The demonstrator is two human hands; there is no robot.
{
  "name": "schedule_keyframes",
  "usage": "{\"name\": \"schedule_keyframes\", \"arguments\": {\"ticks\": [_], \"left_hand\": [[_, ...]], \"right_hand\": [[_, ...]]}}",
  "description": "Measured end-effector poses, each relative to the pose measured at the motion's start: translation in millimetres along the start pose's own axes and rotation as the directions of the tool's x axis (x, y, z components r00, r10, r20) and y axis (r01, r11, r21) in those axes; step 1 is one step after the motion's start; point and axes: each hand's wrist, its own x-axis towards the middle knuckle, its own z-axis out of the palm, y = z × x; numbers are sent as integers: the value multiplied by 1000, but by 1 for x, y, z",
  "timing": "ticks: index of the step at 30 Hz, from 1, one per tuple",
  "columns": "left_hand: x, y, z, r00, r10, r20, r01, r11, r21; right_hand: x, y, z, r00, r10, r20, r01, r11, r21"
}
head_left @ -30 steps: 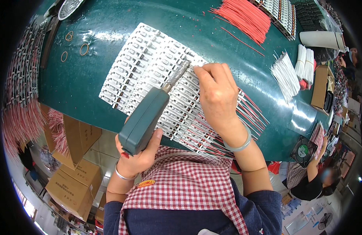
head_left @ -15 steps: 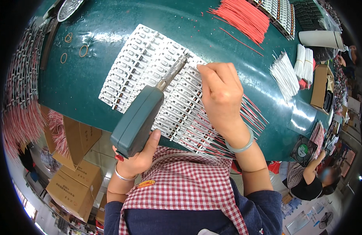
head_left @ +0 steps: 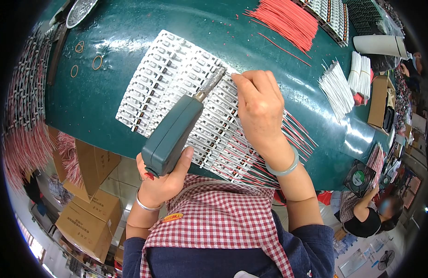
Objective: The person uses a soldering iron to attach red and white wires to a white plastic grid fixture on a green workbench. They repeatedly pick up individual wires, place them into slots on the grid, and apply the soldering iron to secure them.
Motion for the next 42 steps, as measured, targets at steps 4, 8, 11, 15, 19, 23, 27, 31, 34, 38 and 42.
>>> {"name": "schedule_keyframes", "arguments": {"ticks": [4,8,11,15,19,23,27,31,34,38,42], "left_hand": [[1,-2,1,1000,-7,5,7,1000,-23],[0,-11,-3,992,105,67,-104,994,-11],[-5,-12,-6,994,91,67,-90,996,-10],[-12,5,-7,990,-137,-39,123,961,-249],[-20,0,-18,996,-84,-5,81,974,-212],[-21,4,-17,994,-38,-99,13,971,-239],[-29,2,-18,988,-55,-142,18,967,-253],[-37,2,-21,979,-69,-191,10,955,-297],[-41,-3,-24,972,-61,-226,-6,959,-282],[-43,-13,-20,949,34,-312,-104,972,-209],[-46,-16,-19,943,46,-331,-126,966,-224]], "right_hand": [[1,-1,0,1000,0,2,0,1000,0],[1,-2,0,1000,6,9,-6,1000,2],[1,-1,-1,1000,1,9,-1,1000,-3],[1,1,2,999,-51,-1,51,999,-4],[1,1,3,999,-39,-20,39,999,-13],[2,3,7,998,-45,-38,44,999,-32],[5,6,8,992,-73,-98,71,997,-25],[-1,-9,-7,996,-56,-70,58,998,31],[-18,-32,-14,998,-56,30,49,979,198],[-35,-57,-16,983,-68,169,11,949,315],[-47,-62,-9,971,-91,222,31,965,260]]}}
